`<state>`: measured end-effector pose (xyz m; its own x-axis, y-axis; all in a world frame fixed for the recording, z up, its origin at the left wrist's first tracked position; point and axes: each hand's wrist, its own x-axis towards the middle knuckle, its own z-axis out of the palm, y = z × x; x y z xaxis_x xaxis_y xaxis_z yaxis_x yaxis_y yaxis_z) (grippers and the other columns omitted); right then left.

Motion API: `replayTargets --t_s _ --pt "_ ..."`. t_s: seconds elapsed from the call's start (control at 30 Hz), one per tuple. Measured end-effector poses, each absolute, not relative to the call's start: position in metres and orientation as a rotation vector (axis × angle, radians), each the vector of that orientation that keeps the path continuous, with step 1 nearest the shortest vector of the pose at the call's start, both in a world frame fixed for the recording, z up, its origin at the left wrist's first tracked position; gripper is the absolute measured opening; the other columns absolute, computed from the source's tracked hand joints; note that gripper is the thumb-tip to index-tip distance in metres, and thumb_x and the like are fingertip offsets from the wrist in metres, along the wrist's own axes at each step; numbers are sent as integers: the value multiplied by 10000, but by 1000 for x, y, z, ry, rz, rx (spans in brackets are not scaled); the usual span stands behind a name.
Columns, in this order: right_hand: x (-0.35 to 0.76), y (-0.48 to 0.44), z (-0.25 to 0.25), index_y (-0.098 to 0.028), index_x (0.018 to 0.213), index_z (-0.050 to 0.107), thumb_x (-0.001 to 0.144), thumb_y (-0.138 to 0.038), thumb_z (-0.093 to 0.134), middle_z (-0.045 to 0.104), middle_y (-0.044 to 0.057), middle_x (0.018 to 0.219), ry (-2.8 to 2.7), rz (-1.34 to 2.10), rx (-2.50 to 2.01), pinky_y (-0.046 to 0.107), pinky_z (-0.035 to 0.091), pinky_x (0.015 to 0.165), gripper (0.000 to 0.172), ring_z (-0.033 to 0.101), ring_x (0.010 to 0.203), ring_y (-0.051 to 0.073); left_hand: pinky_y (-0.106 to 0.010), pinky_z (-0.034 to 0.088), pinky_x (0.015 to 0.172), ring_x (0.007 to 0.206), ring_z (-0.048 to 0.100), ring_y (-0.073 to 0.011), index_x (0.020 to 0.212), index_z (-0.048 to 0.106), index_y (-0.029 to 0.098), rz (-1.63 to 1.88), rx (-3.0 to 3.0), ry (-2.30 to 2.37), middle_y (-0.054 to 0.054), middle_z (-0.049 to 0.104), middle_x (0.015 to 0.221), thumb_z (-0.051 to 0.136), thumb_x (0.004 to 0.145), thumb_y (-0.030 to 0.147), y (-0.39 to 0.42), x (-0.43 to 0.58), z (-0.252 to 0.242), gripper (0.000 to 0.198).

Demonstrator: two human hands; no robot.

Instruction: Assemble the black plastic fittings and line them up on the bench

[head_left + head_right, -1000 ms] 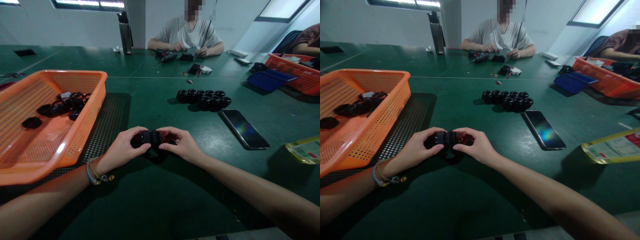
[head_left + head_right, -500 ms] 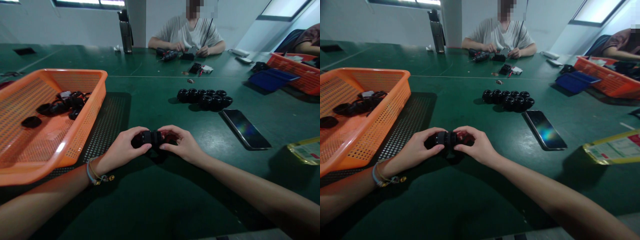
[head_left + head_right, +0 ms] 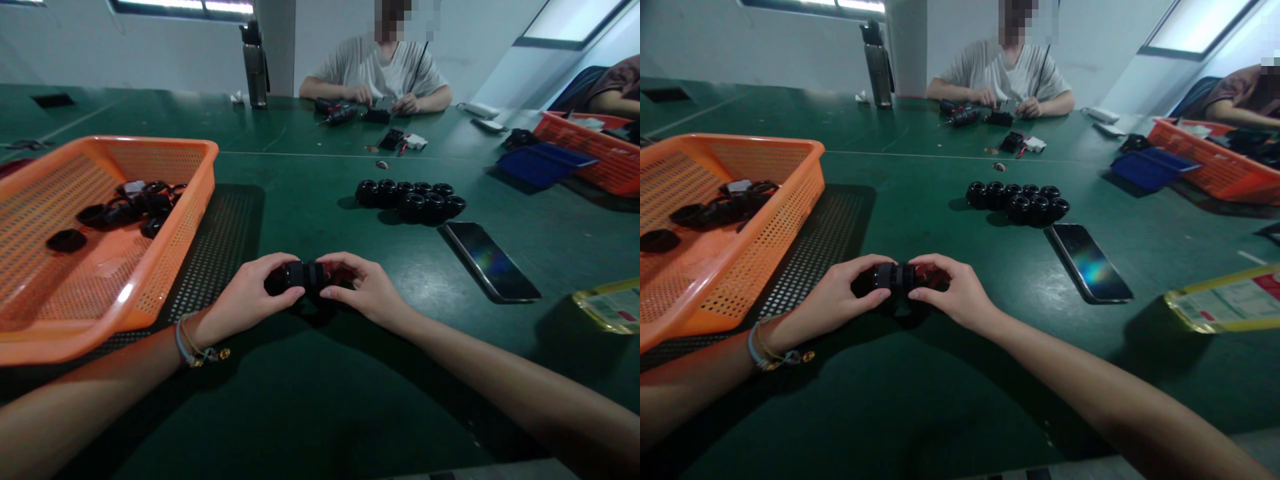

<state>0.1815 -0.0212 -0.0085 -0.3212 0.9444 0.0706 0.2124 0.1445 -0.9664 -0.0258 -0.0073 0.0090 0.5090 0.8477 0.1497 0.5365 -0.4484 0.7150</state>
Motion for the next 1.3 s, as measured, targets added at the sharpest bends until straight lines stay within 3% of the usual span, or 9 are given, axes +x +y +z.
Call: replayTargets --t_s 0.57,1.1,1.3 --pt "183 -20 -12 -213 988 660 636 -187 734 687 25 956 -1614 1241 -1115 346 521 792 361 647 845 160 -289 491 735 824 622 -198 991 606 146 664 2129 1115 -54 669 919 547 762 357 -7 -26 10 317" --pt "180 -20 -13 -228 966 664 635 -265 742 700 22 896 -1509 1283 -1130 369 524 823 342 656 845 174 -275 484 708 802 614 -182 995 598 161 716 2055 1114 -32 667 894 528 775 350 -4 -23 6 298" --pt "182 -22 -12 -247 1041 623 658 -266 726 676 24 932 -1584 1272 -1103 352 533 782 397 642 850 171 -277 487 729 824 617 -187 1001 602 160 708 2075 1107 -38 672 915 531 775 349 -5 -23 6 304"
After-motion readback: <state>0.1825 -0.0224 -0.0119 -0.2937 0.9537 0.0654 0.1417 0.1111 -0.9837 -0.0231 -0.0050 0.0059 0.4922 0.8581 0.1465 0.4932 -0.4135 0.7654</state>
